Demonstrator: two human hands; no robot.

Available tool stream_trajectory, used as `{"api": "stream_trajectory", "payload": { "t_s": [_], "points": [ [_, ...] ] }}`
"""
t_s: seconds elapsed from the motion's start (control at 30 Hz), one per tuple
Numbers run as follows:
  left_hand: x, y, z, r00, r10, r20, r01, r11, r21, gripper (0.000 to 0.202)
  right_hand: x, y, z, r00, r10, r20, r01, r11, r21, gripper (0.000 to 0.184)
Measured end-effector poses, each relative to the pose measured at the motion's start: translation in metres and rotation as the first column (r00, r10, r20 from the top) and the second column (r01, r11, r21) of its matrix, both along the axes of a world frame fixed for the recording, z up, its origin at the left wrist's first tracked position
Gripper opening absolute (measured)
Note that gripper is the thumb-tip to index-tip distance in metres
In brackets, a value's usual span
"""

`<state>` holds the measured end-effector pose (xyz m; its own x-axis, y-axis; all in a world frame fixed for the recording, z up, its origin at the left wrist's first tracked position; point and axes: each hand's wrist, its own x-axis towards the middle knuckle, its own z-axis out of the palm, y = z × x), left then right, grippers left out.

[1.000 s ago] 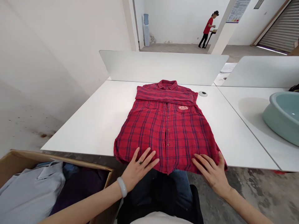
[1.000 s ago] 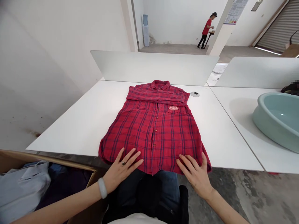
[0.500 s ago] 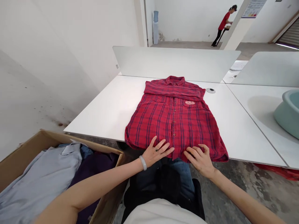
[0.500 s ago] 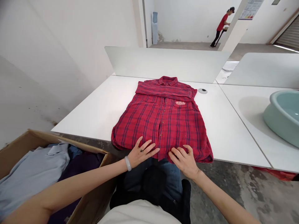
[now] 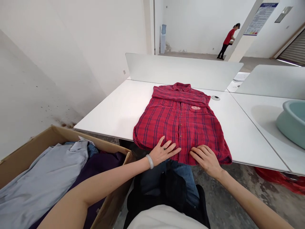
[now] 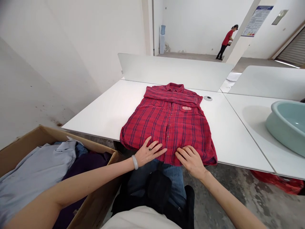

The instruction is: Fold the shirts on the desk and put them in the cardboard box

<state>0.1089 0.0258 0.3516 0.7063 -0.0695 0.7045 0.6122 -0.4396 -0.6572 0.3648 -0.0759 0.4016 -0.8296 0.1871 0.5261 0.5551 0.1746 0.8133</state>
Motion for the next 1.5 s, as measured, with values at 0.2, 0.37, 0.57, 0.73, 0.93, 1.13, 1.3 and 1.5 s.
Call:
{"api": "stream_trajectory", "payload": {
  "t_s": [0.2,0.37,0.57,0.73,0.93,1.13,1.3,1.5],
  "points": [
    [-0.018,-0.027,0.003,0.999,0.002,0.034,-0.002,1.0,-0.003,0.041,0.0,-0.011,0.003,0.999,0.039,-0.035,-0.04,0.999,-0.028,0.033],
    [-0.043,-0.034,0.004,0.99,0.095,0.101,-0.08,0.987,-0.141,0.034,0.011,-0.016,0.01,0.997,0.034,-0.075,-0.043,0.991,-0.127,0.037],
    [-0.087,-0.037,0.006,0.97,0.067,0.236,0.006,0.955,-0.296,0.041,0.022,-0.027,0.02,0.986,-0.017,-0.168,-0.031,0.959,-0.281,0.036],
    [-0.121,-0.042,0.01,0.951,-0.028,0.308,0.171,0.879,-0.446,0.041,0.032,-0.039,0.026,0.958,-0.088,-0.272,-0.017,0.932,-0.362,0.037],
    [-0.132,-0.037,0.038,0.944,-0.135,0.301,0.3,0.73,-0.614,0.027,0.064,-0.042,0.051,0.86,-0.154,-0.487,-0.145,0.841,-0.521,0.036],
    [-0.131,-0.017,0.058,0.948,-0.037,0.317,0.252,0.696,-0.673,0.022,0.062,-0.042,0.089,0.753,-0.249,-0.609,-0.215,0.782,-0.585,0.029],
    [-0.134,-0.012,0.052,0.937,-0.116,0.33,0.323,0.651,-0.687,0.023,0.051,-0.047,0.098,0.757,-0.304,-0.579,-0.242,0.692,-0.68,0.032],
    [-0.136,-0.01,0.064,0.927,-0.031,0.374,0.322,0.577,-0.751,0.028,0.053,-0.046,0.102,0.701,-0.388,-0.598,-0.252,0.65,-0.717,0.034]
  ]
}}
